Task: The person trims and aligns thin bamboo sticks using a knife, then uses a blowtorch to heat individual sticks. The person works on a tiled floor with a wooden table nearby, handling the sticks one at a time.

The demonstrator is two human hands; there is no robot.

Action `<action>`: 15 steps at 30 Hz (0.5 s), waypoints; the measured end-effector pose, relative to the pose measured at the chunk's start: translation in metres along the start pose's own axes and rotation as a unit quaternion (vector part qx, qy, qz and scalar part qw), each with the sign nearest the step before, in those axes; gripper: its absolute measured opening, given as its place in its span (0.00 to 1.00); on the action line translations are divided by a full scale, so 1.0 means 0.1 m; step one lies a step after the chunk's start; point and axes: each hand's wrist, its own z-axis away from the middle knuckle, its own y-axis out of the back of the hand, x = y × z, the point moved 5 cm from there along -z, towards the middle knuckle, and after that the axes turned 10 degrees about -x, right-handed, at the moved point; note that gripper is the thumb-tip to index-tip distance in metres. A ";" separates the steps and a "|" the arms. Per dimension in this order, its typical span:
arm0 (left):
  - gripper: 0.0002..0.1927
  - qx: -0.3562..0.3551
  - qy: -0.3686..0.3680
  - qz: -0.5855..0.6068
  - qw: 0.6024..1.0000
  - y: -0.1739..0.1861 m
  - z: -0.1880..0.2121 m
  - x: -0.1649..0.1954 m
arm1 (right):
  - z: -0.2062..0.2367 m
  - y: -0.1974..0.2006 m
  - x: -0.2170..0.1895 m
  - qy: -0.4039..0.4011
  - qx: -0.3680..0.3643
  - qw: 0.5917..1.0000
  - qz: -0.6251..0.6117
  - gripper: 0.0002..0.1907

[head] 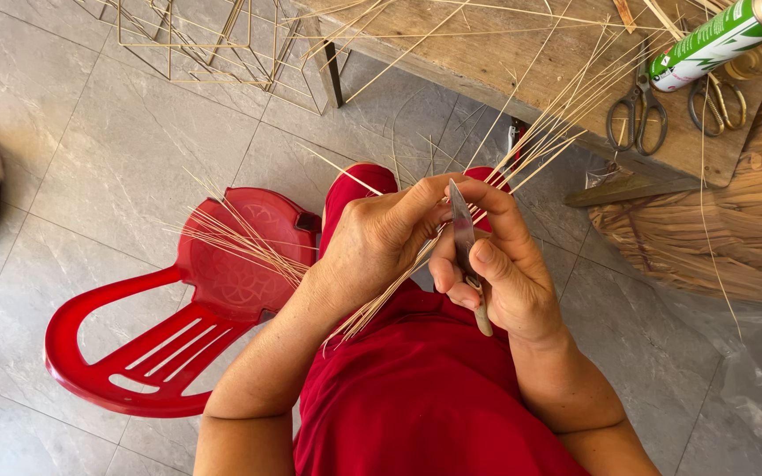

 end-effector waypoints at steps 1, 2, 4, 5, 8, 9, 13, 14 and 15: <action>0.19 0.000 -0.001 -0.005 1.000 0.00 0.00 0.00 | 0.00 0.00 0.00 0.000 -0.001 1.000 0.005 0.27; 0.19 -0.001 -0.002 -0.010 1.000 0.00 0.00 0.00 | 0.00 0.00 0.00 -0.001 -0.002 1.000 0.010 0.27; 0.19 0.002 -0.010 -0.006 1.000 0.00 0.00 0.01 | -0.01 0.00 -0.01 0.000 -0.003 1.000 0.019 0.27; 0.19 0.002 -0.014 -0.004 1.000 0.01 0.00 0.01 | -0.02 0.01 -0.02 0.001 -0.003 1.000 0.022 0.26; 0.18 0.000 -0.012 -0.018 1.000 0.01 -0.01 0.01 | -0.02 0.01 -0.03 0.000 0.003 1.000 0.029 0.26; 0.19 0.001 -0.020 -0.021 1.000 0.01 -0.02 0.02 | -0.01 0.01 -0.03 0.000 0.007 1.000 0.030 0.26; 0.19 0.007 -0.037 -0.057 0.998 0.02 -0.02 0.04 | -0.01 0.02 -0.03 0.011 0.011 0.999 0.049 0.24; 0.19 0.008 -0.040 -0.072 0.997 0.02 -0.03 0.05 | -0.01 0.02 -0.03 0.012 0.012 0.999 0.050 0.23; 0.18 0.015 -0.049 -0.080 0.995 0.03 -0.04 0.06 | -0.01 0.02 -0.02 0.013 0.013 0.999 0.051 0.23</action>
